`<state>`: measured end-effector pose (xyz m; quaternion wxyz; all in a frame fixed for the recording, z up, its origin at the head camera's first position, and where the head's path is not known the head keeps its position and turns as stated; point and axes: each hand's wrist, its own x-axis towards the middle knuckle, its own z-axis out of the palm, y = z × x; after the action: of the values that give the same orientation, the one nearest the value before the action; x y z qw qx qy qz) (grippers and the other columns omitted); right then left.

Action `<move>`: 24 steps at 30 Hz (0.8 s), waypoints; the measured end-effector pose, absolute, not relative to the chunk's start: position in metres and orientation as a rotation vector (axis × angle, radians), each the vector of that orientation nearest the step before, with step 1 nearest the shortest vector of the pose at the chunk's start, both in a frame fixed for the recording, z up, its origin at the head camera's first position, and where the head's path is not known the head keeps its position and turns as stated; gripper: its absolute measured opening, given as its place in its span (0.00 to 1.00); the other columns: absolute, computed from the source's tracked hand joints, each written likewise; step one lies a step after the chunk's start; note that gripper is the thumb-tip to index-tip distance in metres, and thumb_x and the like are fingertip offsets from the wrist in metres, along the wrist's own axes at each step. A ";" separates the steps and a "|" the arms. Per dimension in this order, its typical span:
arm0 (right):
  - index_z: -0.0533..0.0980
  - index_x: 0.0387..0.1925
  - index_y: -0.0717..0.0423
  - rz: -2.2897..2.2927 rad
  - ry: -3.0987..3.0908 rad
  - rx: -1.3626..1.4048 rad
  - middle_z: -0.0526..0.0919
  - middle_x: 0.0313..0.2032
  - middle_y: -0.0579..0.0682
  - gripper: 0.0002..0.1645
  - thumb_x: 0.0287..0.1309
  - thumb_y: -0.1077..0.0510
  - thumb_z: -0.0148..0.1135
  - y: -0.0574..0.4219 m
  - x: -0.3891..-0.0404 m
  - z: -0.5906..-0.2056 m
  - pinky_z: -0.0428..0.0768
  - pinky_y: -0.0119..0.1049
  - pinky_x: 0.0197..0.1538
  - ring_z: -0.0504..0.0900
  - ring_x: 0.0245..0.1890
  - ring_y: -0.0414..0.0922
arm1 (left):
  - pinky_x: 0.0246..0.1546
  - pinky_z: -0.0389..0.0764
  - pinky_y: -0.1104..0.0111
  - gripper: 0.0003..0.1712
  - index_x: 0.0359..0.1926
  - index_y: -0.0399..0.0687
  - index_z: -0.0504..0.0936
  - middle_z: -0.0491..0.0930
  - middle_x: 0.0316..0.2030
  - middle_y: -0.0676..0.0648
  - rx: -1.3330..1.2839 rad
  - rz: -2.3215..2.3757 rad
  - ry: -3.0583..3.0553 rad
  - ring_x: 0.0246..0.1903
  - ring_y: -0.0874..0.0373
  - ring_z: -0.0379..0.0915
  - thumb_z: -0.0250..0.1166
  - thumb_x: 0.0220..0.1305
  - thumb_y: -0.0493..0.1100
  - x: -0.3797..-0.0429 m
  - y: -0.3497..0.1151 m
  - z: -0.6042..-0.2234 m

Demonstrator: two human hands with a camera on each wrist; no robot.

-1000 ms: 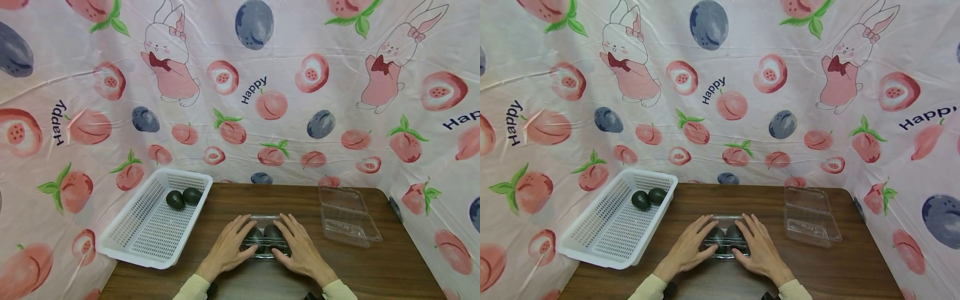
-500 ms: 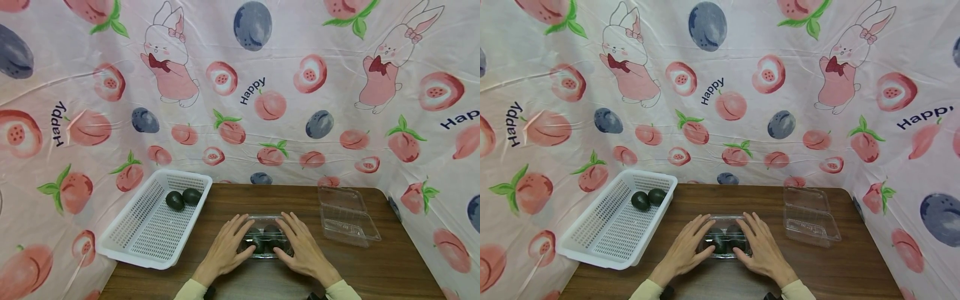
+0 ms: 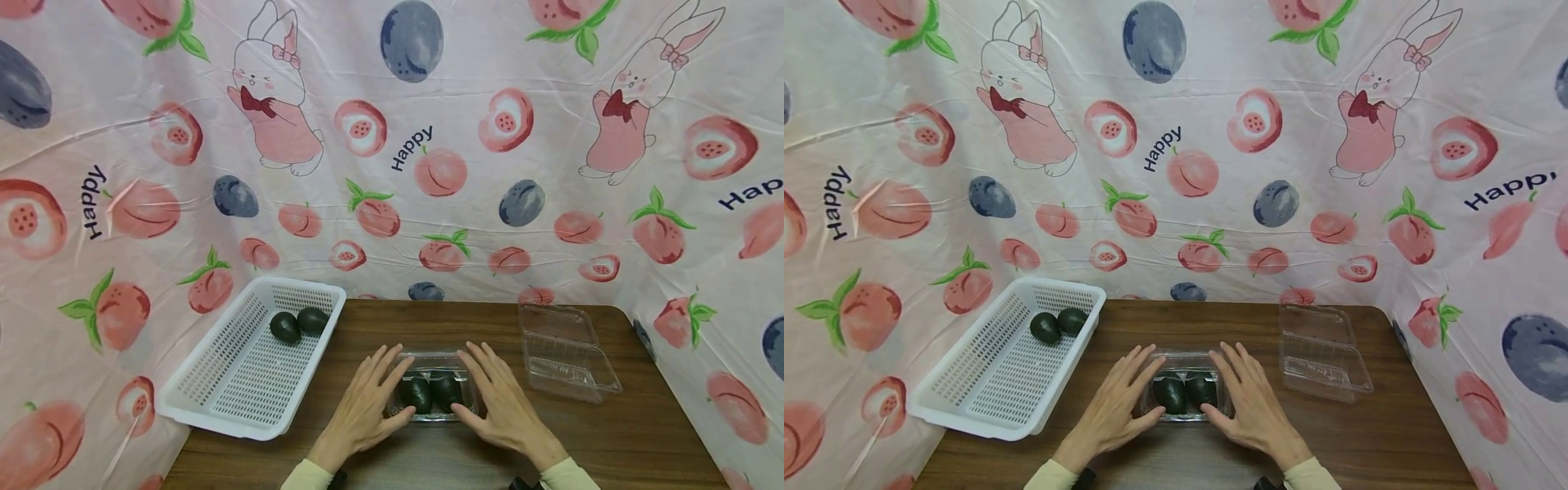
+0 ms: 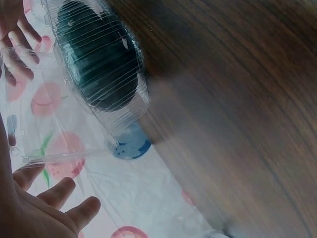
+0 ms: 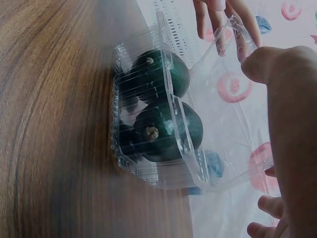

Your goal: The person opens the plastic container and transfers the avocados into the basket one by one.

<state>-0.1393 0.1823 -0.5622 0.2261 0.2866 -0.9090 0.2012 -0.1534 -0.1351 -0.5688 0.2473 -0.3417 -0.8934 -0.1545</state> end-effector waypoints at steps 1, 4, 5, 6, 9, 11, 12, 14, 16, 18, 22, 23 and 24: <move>0.65 0.87 0.53 0.555 -2.502 0.787 0.70 0.84 0.62 0.58 0.67 0.34 0.77 0.183 -0.139 -0.562 0.77 0.76 0.73 0.70 0.82 0.73 | 0.73 0.81 0.34 0.55 0.88 0.55 0.67 0.68 0.86 0.40 -0.931 -0.419 -2.435 0.82 0.33 0.69 0.77 0.67 0.65 -0.153 -0.136 -0.568; 0.65 0.87 0.53 0.554 -2.489 0.777 0.70 0.84 0.62 0.58 0.67 0.32 0.76 0.186 -0.137 -0.561 0.77 0.75 0.74 0.71 0.81 0.72 | 0.75 0.79 0.33 0.56 0.89 0.58 0.64 0.66 0.87 0.41 -0.929 -0.422 -2.445 0.83 0.33 0.68 0.76 0.67 0.66 -0.152 -0.138 -0.566; 0.64 0.87 0.53 0.555 -2.483 0.772 0.71 0.84 0.62 0.59 0.67 0.31 0.75 0.188 -0.136 -0.561 0.77 0.74 0.74 0.71 0.81 0.72 | 0.75 0.79 0.33 0.56 0.90 0.59 0.63 0.65 0.87 0.41 -0.929 -0.427 -2.449 0.84 0.33 0.67 0.75 0.67 0.66 -0.152 -0.138 -0.566; 0.64 0.88 0.53 0.553 -2.479 0.767 0.71 0.84 0.62 0.59 0.68 0.30 0.75 0.189 -0.136 -0.560 0.77 0.74 0.74 0.71 0.81 0.72 | 0.75 0.78 0.33 0.56 0.90 0.59 0.62 0.64 0.88 0.41 -0.929 -0.435 -2.455 0.84 0.34 0.67 0.75 0.68 0.66 -0.153 -0.138 -0.565; 0.63 0.88 0.55 0.554 -2.465 0.748 0.72 0.83 0.62 0.61 0.68 0.27 0.73 0.192 -0.134 -0.561 0.76 0.73 0.74 0.72 0.81 0.72 | 0.75 0.78 0.32 0.56 0.90 0.59 0.63 0.63 0.88 0.42 -0.933 -0.448 -2.457 0.84 0.33 0.66 0.75 0.68 0.66 -0.154 -0.138 -0.563; 0.63 0.88 0.57 0.554 -2.455 0.733 0.73 0.82 0.62 0.63 0.66 0.27 0.75 0.195 -0.133 -0.561 0.76 0.72 0.74 0.72 0.80 0.72 | 0.75 0.77 0.31 0.56 0.89 0.58 0.64 0.63 0.88 0.42 -0.936 -0.451 -2.458 0.84 0.33 0.66 0.75 0.68 0.66 -0.156 -0.138 -0.561; 0.63 0.87 0.58 0.558 -2.454 0.726 0.73 0.82 0.62 0.63 0.66 0.28 0.76 0.195 -0.133 -0.561 0.75 0.71 0.74 0.72 0.80 0.72 | 0.76 0.77 0.31 0.55 0.89 0.58 0.64 0.63 0.88 0.42 -0.935 -0.449 -2.460 0.84 0.32 0.66 0.75 0.68 0.66 -0.157 -0.138 -0.561; 0.63 0.87 0.59 0.571 -2.455 0.712 0.73 0.82 0.62 0.65 0.63 0.30 0.78 0.197 -0.131 -0.562 0.76 0.71 0.74 0.72 0.80 0.72 | 0.76 0.77 0.31 0.55 0.89 0.59 0.64 0.62 0.89 0.43 -0.930 -0.439 -2.470 0.85 0.33 0.65 0.74 0.68 0.67 -0.160 -0.138 -0.559; 0.63 0.87 0.60 0.587 -2.460 0.694 0.73 0.82 0.62 0.66 0.61 0.31 0.81 0.198 -0.129 -0.563 0.76 0.70 0.74 0.72 0.80 0.72 | 0.77 0.76 0.31 0.55 0.90 0.59 0.63 0.62 0.89 0.44 -0.930 -0.440 -2.474 0.85 0.33 0.64 0.74 0.69 0.67 -0.162 -0.137 -0.557; 0.64 0.87 0.60 0.595 -2.468 0.674 0.74 0.82 0.62 0.66 0.60 0.32 0.82 0.199 -0.128 -0.565 0.75 0.71 0.74 0.72 0.80 0.71 | 0.77 0.75 0.31 0.55 0.90 0.60 0.62 0.61 0.89 0.44 -0.929 -0.445 -2.477 0.86 0.33 0.64 0.73 0.69 0.67 -0.164 -0.137 -0.555; 0.66 0.85 0.61 0.569 -2.486 0.643 0.74 0.81 0.62 0.64 0.60 0.32 0.82 0.201 -0.126 -0.569 0.76 0.72 0.73 0.72 0.80 0.71 | 0.76 0.76 0.30 0.55 0.91 0.61 0.61 0.62 0.89 0.43 -0.932 -0.456 -2.468 0.85 0.32 0.64 0.72 0.69 0.67 -0.167 -0.136 -0.552; 0.67 0.85 0.60 0.560 -2.494 0.638 0.74 0.82 0.61 0.64 0.60 0.31 0.81 0.201 -0.125 -0.571 0.75 0.71 0.73 0.72 0.80 0.71 | 0.76 0.76 0.29 0.56 0.91 0.61 0.61 0.62 0.89 0.42 -0.934 -0.456 -2.463 0.85 0.32 0.64 0.72 0.69 0.67 -0.168 -0.136 -0.552; 0.67 0.85 0.60 0.552 -2.504 0.633 0.74 0.82 0.61 0.64 0.60 0.31 0.81 0.202 -0.125 -0.572 0.75 0.71 0.73 0.72 0.80 0.70 | 0.75 0.76 0.29 0.56 0.91 0.61 0.61 0.62 0.89 0.42 -0.933 -0.459 -2.461 0.85 0.32 0.64 0.73 0.69 0.66 -0.169 -0.136 -0.551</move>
<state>-0.1249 0.2016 -0.5722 0.2478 0.2323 -0.9185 0.2026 -0.1691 -0.1361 -0.5512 0.2327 -0.3397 -0.8958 -0.1672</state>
